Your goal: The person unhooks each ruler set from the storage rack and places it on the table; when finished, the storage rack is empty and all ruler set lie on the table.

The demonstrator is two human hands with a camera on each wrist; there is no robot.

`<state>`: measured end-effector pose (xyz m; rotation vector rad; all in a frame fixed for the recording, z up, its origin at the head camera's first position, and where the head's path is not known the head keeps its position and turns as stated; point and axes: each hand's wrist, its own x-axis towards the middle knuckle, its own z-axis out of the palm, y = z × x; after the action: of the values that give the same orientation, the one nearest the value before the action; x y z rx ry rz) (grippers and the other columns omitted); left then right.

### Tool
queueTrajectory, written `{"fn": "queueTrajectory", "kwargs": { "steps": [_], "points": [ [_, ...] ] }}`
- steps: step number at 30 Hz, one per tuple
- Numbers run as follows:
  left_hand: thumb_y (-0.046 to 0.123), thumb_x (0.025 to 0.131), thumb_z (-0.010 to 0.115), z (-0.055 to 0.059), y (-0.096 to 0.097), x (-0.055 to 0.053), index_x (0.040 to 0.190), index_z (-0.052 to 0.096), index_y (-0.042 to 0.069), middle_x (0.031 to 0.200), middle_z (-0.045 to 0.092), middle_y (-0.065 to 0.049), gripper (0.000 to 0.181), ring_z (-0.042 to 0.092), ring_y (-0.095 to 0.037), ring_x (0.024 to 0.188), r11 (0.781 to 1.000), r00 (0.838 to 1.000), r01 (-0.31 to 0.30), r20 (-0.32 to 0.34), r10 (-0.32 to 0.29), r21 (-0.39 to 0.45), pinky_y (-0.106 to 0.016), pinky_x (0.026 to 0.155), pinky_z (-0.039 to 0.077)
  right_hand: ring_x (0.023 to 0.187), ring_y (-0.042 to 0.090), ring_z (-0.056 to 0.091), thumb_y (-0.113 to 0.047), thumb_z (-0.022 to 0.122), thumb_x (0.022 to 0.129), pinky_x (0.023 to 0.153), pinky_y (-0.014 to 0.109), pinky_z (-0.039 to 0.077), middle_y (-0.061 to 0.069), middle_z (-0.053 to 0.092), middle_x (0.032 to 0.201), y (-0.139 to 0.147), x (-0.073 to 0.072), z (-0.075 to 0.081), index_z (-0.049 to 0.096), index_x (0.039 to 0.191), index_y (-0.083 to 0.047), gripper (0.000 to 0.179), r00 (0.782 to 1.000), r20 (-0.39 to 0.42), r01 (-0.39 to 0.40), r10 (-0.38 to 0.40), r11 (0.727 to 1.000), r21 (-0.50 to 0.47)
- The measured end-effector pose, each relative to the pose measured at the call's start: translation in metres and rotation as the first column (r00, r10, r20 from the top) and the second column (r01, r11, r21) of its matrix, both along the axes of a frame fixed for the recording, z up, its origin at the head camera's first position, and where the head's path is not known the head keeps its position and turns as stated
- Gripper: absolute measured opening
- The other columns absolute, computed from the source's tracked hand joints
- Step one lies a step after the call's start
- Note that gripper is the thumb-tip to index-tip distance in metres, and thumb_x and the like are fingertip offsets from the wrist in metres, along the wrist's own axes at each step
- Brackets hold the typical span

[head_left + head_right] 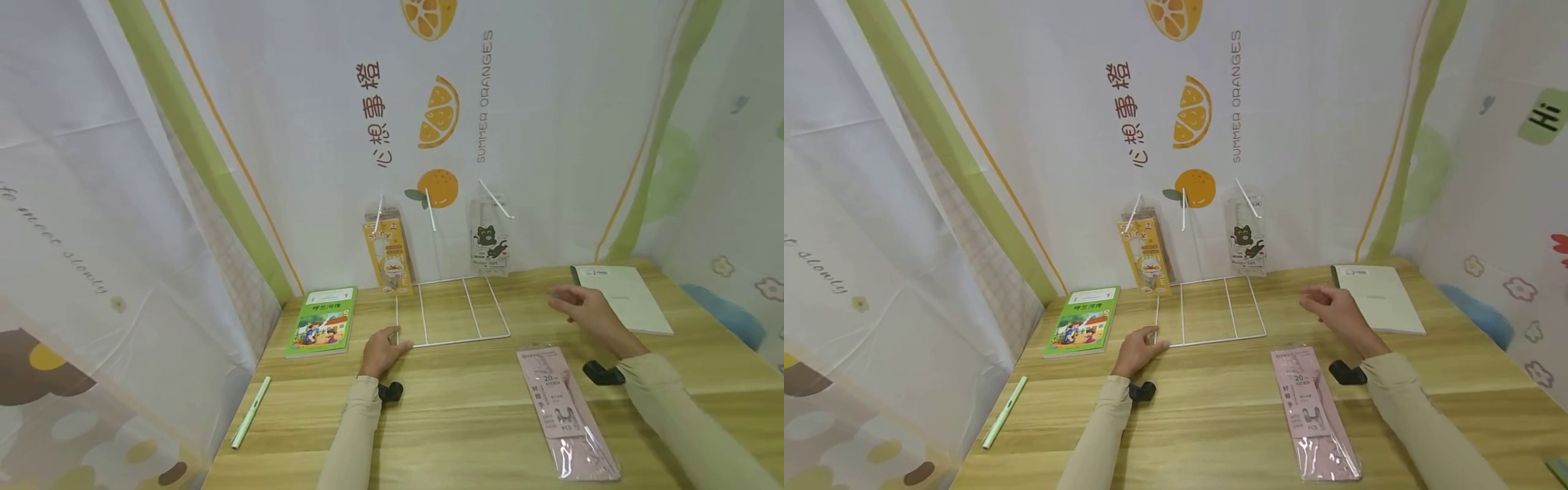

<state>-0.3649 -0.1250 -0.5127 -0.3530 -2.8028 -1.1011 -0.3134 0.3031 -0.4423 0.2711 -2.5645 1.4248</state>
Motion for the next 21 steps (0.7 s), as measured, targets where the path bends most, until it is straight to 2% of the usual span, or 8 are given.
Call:
{"fn": "queueTrajectory", "kwargs": {
  "steps": [2, 5, 6, 8, 11, 13, 18, 21],
  "points": [
    [0.03, 0.088, 0.078, 0.0, -0.001, 0.0, 0.129, 0.064, -0.004, 0.132, 0.063, -0.026, 0.054, 0.058, -0.046, 0.124, 1.0, 1.0, -0.004, 0.02, 0.004, 0.003, -0.057, 0.103, 0.047, 0.087, -0.012, 0.057, -0.028, 0.06, 0.103, 0.068, 0.022, 0.055, 0.031, 0.062, 0.126, -0.008, -0.02, 0.011, 0.058, 0.133, 0.005, 0.045, 0.997, -0.074, 0.013, -0.014, 1.0, -0.022],
    [0.03, 0.088, 0.078, -0.001, 0.0, -0.002, 0.13, 0.064, -0.003, 0.133, 0.062, -0.025, 0.055, 0.057, -0.045, 0.125, 1.0, 0.999, -0.002, 0.032, 0.002, 0.006, -0.056, 0.105, 0.046, 0.094, -0.011, 0.056, -0.029, 0.06, 0.102, 0.072, 0.015, 0.053, 0.025, 0.062, 0.129, -0.019, -0.05, 0.026, 0.059, 0.135, 0.003, 0.045, 0.989, -0.14, 0.031, -0.039, 0.998, -0.06],
    [0.031, 0.088, 0.078, -0.002, 0.0, -0.002, 0.13, 0.063, -0.003, 0.134, 0.062, -0.024, 0.056, 0.057, -0.045, 0.126, 1.0, 0.999, -0.002, 0.034, 0.002, 0.005, -0.056, 0.105, 0.046, 0.101, -0.005, 0.057, -0.028, 0.06, 0.102, 0.078, 0.015, 0.051, 0.024, 0.06, 0.133, -0.023, -0.059, 0.031, 0.058, 0.136, 0.002, 0.045, 0.988, -0.147, 0.029, -0.04, 0.997, -0.073],
    [0.031, 0.088, 0.078, -0.002, 0.0, -0.003, 0.13, 0.064, -0.003, 0.134, 0.062, -0.024, 0.056, 0.057, -0.045, 0.126, 1.0, 1.0, 0.004, 0.026, -0.004, 0.003, -0.055, 0.105, 0.046, 0.115, 0.014, 0.056, -0.025, 0.06, 0.102, 0.09, 0.027, 0.049, 0.023, 0.055, 0.138, -0.03, -0.076, 0.038, 0.056, 0.138, 0.002, 0.045, 0.985, -0.167, 0.027, -0.042, 0.996, -0.09],
    [0.031, 0.088, 0.078, -0.003, 0.0, -0.003, 0.129, 0.064, -0.004, 0.134, 0.062, -0.024, 0.056, 0.057, -0.044, 0.126, 1.0, 1.0, 0.002, 0.014, -0.002, -0.005, -0.055, 0.105, 0.047, 0.131, 0.039, 0.043, -0.019, 0.061, 0.101, 0.1, 0.045, 0.042, 0.025, 0.047, 0.146, -0.04, -0.096, 0.046, 0.054, 0.14, 0.002, 0.045, 0.979, -0.198, 0.024, -0.046, 0.994, -0.111],
    [0.031, 0.088, 0.078, -0.003, 0.0, -0.004, 0.129, 0.064, -0.004, 0.134, 0.062, -0.025, 0.056, 0.057, -0.044, 0.125, 1.0, 1.0, 0.003, 0.007, -0.003, -0.008, -0.055, 0.105, 0.047, 0.135, 0.046, 0.037, -0.017, 0.063, 0.1, 0.101, 0.052, 0.039, 0.025, 0.043, 0.148, -0.046, -0.106, 0.051, 0.053, 0.141, 0.002, 0.046, 0.977, -0.206, 0.02, -0.046, 0.992, -0.125],
    [0.032, 0.089, 0.078, -0.003, 0.0, -0.003, 0.129, 0.064, -0.003, 0.133, 0.063, -0.024, 0.055, 0.057, -0.044, 0.125, 1.0, 1.0, 0.005, 0.013, -0.005, -0.016, -0.055, 0.105, 0.047, 0.136, 0.043, 0.033, -0.017, 0.063, 0.1, 0.098, 0.038, 0.039, 0.025, 0.041, 0.15, -0.059, -0.119, 0.059, 0.051, 0.144, 0.001, 0.049, 0.982, -0.183, 0.002, -0.038, 0.982, -0.19],
    [0.031, 0.089, 0.078, -0.002, 0.0, -0.003, 0.13, 0.064, -0.003, 0.133, 0.063, -0.024, 0.055, 0.058, -0.044, 0.125, 1.0, 1.0, 0.004, 0.015, -0.004, -0.014, -0.055, 0.104, 0.047, 0.132, 0.039, 0.037, -0.016, 0.062, 0.099, 0.095, 0.033, 0.039, 0.025, 0.044, 0.146, -0.063, -0.124, 0.062, 0.051, 0.144, 0.001, 0.049, 0.984, -0.171, 0.001, -0.041, 0.974, -0.226]
  ]
}}
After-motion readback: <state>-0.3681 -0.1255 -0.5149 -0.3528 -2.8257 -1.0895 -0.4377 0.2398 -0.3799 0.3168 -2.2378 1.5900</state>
